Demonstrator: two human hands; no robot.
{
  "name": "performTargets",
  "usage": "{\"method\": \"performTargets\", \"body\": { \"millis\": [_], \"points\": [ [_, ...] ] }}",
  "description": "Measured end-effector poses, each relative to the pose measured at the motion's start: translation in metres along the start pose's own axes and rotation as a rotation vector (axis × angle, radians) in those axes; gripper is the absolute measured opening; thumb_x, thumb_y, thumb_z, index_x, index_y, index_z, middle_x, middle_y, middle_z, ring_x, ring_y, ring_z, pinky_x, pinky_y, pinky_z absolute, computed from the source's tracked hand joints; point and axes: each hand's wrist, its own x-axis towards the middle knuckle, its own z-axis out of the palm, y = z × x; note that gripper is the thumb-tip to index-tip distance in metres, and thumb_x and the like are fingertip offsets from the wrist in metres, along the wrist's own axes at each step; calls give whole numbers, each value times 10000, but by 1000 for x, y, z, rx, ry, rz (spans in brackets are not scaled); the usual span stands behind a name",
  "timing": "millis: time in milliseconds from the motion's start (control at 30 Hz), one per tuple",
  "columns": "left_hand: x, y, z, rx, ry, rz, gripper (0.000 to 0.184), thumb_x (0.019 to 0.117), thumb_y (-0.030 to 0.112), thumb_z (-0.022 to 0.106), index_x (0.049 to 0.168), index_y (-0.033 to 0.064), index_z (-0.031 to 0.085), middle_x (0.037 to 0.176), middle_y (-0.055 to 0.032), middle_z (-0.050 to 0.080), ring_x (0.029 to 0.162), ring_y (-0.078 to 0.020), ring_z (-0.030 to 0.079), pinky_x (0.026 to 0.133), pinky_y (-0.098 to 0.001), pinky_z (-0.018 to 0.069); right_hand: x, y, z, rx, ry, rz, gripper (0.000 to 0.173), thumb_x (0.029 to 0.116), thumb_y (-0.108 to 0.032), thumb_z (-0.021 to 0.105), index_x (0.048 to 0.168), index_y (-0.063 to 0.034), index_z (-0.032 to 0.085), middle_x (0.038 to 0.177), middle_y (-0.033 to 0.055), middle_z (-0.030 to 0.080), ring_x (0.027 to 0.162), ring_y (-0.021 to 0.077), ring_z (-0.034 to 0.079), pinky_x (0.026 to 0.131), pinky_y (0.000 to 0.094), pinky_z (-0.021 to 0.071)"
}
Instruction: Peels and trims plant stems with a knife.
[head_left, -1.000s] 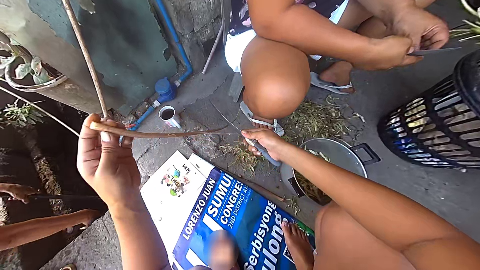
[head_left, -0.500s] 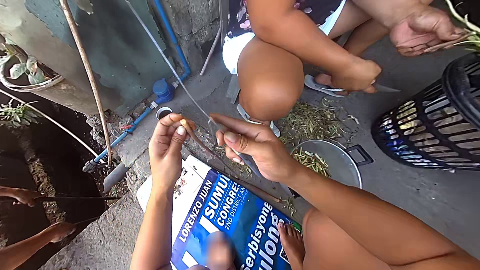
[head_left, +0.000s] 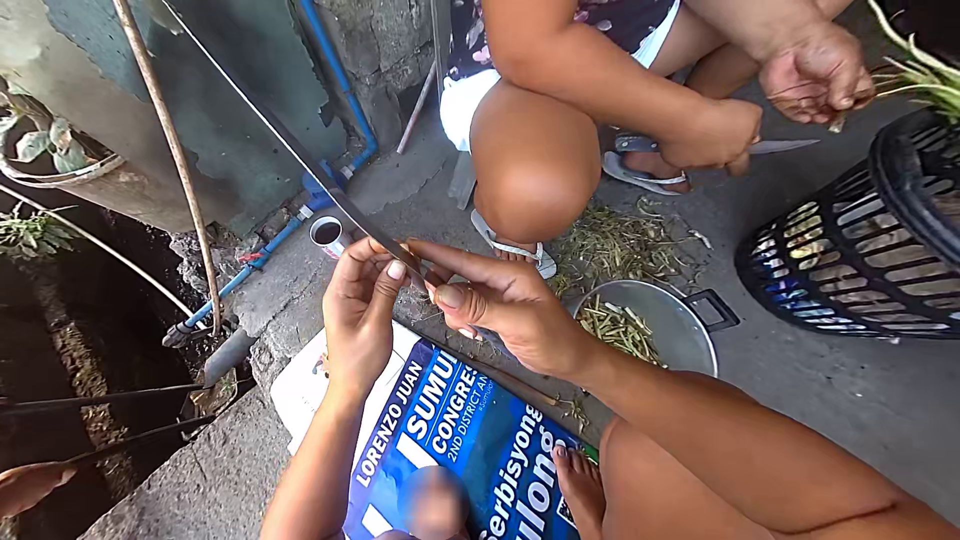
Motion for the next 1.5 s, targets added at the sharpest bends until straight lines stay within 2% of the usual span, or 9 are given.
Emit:
{"method": "performTargets", "body": {
  "millis": [300,433,567,633,767,900,1167,1333,1500],
  "points": [
    [-4,4,10,-24,13,5,222,1008,-6,568,1193,112,606,1015,43,704,905,-63,691,847,-254,594,0,2,-2,-14,30,-30,400,1026,-76,554,1422,-41,598,951,19,653,667,3,528,599,131,458],
    [-5,0,14,-42,29,43,224,1005,15,589,1209,106,614,1054,39,702,942,-64,686,852,-250,588,0,1,-4,86,31,32,374,1051,-108,517,1409,-58,612,933,29,652,641,14,521,573,138,448],
    [-4,-4,16,-60,55,95,290,922,7,716,1173,129,635,1070,54,699,948,-56,689,849,-243,600,-1,-1,-6,225,38,157,345,1066,-162,489,1363,-104,656,847,30,629,594,32,528,542,150,457],
    [-2,-6,12,-52,53,110,245,937,18,707,1145,137,656,1066,56,707,942,-57,691,851,-245,598,-1,0,-7,253,18,178,346,1071,-164,474,1359,-101,654,899,40,629,593,34,517,532,150,449],
    [3,-7,-2,-82,53,56,200,970,61,676,1140,167,684,1066,47,715,960,-82,692,881,-278,590,0,6,-13,241,34,230,350,1079,-176,455,1357,-108,657,878,35,620,581,37,510,527,155,449],
    [7,-4,-18,-197,91,-23,202,970,18,648,1110,143,723,1075,2,732,998,-111,696,906,-290,584,3,17,-23,176,123,317,345,1086,-168,443,1354,-92,646,849,27,618,556,36,498,508,157,439],
    [12,6,-48,-239,164,-58,196,987,31,622,1102,155,722,1072,14,734,988,-96,701,916,-279,584,17,47,-57,-133,425,590,338,1097,-224,493,1376,-85,622,803,16,523,520,62,438,468,182,388],
    [14,9,-67,-203,223,-9,196,999,37,604,1128,150,699,1069,23,728,992,-99,698,942,-290,575,21,63,-71,-341,403,668,353,1088,-206,517,1404,-68,593,934,59,580,547,50,398,491,192,348],
    [13,7,-63,-136,229,-18,228,1016,11,542,1120,158,682,1060,54,710,991,-72,680,939,-269,565,23,62,-69,-372,371,731,396,1098,-229,496,1437,-30,546,876,59,530,536,54,409,485,182,357]
  ]
}}
